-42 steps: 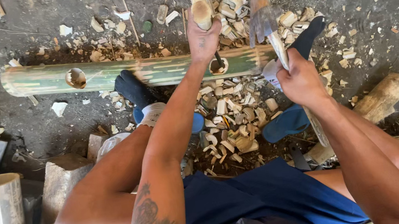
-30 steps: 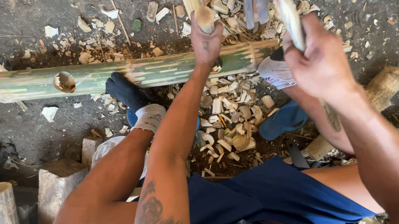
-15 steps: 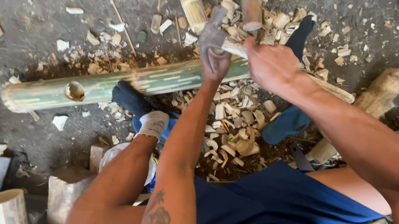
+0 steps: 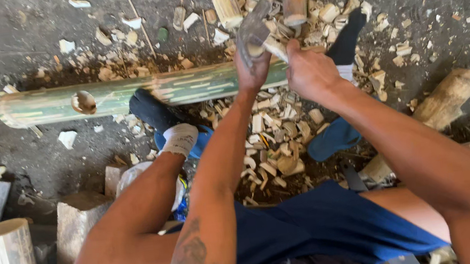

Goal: The person uses a chisel and mallet to carve a hole into a bamboo pole, then measures and marks another pole with a tape measure and pencil.

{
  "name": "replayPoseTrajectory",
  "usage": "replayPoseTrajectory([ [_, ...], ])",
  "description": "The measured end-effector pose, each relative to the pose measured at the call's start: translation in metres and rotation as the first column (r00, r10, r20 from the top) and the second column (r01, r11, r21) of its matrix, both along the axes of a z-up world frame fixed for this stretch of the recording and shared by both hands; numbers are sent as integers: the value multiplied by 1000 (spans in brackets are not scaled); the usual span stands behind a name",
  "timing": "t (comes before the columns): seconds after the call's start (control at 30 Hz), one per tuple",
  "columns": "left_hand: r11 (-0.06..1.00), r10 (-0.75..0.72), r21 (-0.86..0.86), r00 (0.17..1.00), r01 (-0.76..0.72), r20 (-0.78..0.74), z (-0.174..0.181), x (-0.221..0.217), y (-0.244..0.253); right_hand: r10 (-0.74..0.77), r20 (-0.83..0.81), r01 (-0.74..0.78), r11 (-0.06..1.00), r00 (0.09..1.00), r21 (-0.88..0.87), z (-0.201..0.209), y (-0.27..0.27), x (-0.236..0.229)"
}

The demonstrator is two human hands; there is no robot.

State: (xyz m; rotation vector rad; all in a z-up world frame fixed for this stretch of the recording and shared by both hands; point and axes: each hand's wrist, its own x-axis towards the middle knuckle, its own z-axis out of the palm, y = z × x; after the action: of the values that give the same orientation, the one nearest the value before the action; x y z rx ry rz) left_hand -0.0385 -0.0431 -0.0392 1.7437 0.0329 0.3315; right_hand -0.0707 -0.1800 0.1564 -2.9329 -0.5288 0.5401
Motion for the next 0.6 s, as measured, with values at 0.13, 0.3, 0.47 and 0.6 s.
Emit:
replayPoseTrajectory([
  [0.13, 987, 23, -161, 1000, -24, -10, 0, 4, 9, -79, -165, 98, 989, 983, 110, 35, 0, -1],
  [0.3, 959, 49, -266, 982, -98, -184, -15, -2, 6, -178, 125, 110, 899, 976, 423, 104, -4, -10],
  [0.47, 991, 84, 95, 987, -98, 136, -36, -3, 3, -78, 269, -74, 857, 960, 510, 22, 13, -12],
  [0.6, 995, -35, 97, 999, 34, 1, -49, -10, 0, -263, -227, 301, 941, 938, 154, -61, -23, -13],
])
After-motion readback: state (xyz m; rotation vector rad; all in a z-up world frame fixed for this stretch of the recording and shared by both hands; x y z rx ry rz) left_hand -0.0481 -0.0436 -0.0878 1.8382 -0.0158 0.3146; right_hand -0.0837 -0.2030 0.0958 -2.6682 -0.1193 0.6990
